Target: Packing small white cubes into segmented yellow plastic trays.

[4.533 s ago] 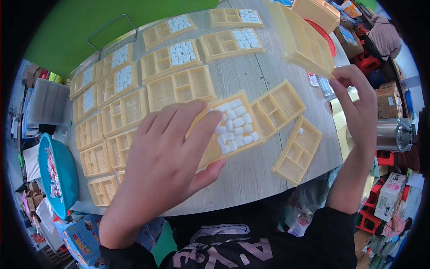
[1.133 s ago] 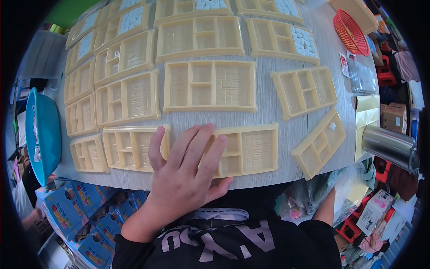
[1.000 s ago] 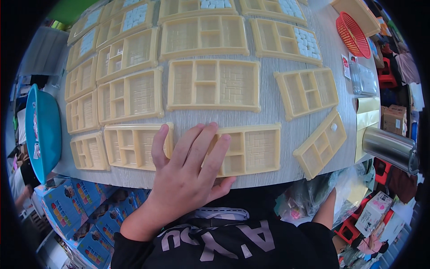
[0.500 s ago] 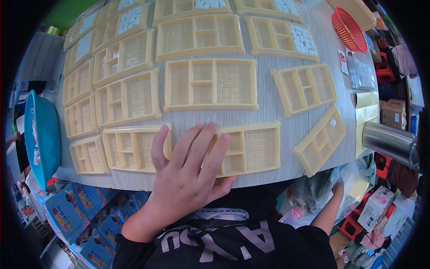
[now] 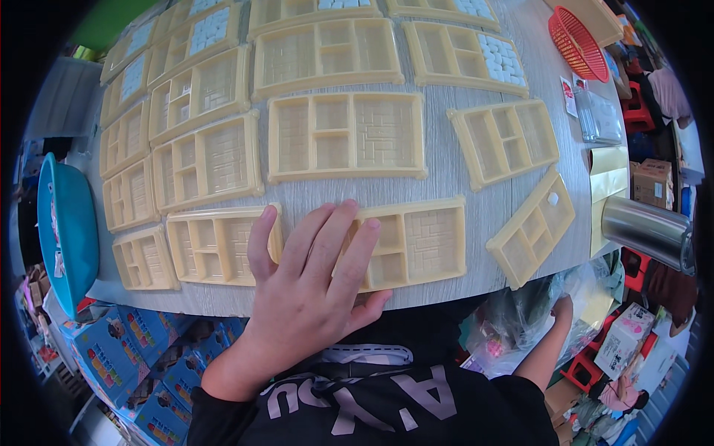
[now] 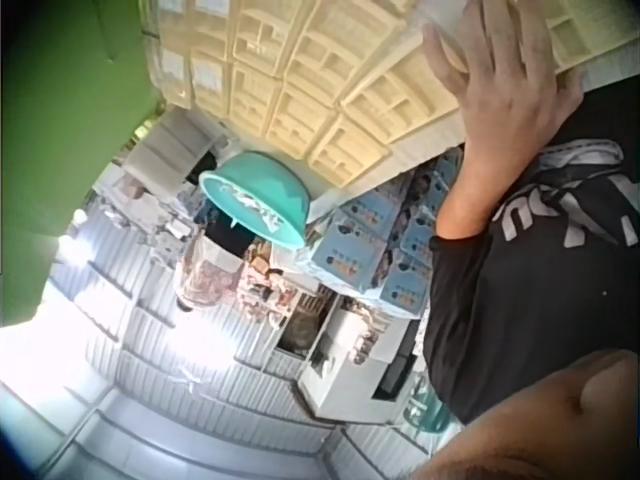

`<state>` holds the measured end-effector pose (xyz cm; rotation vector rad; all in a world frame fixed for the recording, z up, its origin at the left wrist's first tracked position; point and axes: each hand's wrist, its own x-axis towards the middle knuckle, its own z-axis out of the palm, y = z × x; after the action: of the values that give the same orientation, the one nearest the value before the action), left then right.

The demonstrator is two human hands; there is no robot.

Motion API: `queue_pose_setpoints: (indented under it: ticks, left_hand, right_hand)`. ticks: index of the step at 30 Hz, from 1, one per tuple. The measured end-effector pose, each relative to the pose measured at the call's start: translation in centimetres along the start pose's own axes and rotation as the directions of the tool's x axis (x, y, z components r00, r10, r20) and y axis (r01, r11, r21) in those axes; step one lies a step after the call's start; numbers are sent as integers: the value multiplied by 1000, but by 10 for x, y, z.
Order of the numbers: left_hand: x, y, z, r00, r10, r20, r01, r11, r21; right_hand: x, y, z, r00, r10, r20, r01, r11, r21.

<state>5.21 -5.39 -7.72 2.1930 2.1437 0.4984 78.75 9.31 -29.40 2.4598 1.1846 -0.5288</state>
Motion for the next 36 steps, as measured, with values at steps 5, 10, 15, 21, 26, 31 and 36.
queue_pose_setpoints:
  ticks: [5,10,15,21,26,31,36]
  left_hand:
    - [3,2,1,1000,-1,19,0,1000,17]
    - [-1,-3,-2,1000,0,-2,0,1000,-9]
    - [0,0,1,1000,3,11,-3,1000,7]
    - [2,0,2,1000,9,2,-9,1000,-3]
    - [1,2,-1,1000,7,-11,-7,1000,-9]
    - [1,0,2,1000,12,18,-12,1000,26]
    - [1,-1,-1,1000,8,8,-8,1000,-21]
  right_hand:
    - [13,10,27,985,-130,118,134,991,-30]
    - [38,55,23,932,-356,74,363,923,-131]
    - [3,10,9,979,-114,168,108,993,43]
    - [-101,-31,-102,999,-40,13,41,986,-164]
    - [-291,-176,-192,782,-569,-254,611,781,132]
    - [-415,-320,-166,59,-978,-198,998,63,-15]
    - [-455,-393,-138,-147,-988,-43,987,-143,-71]
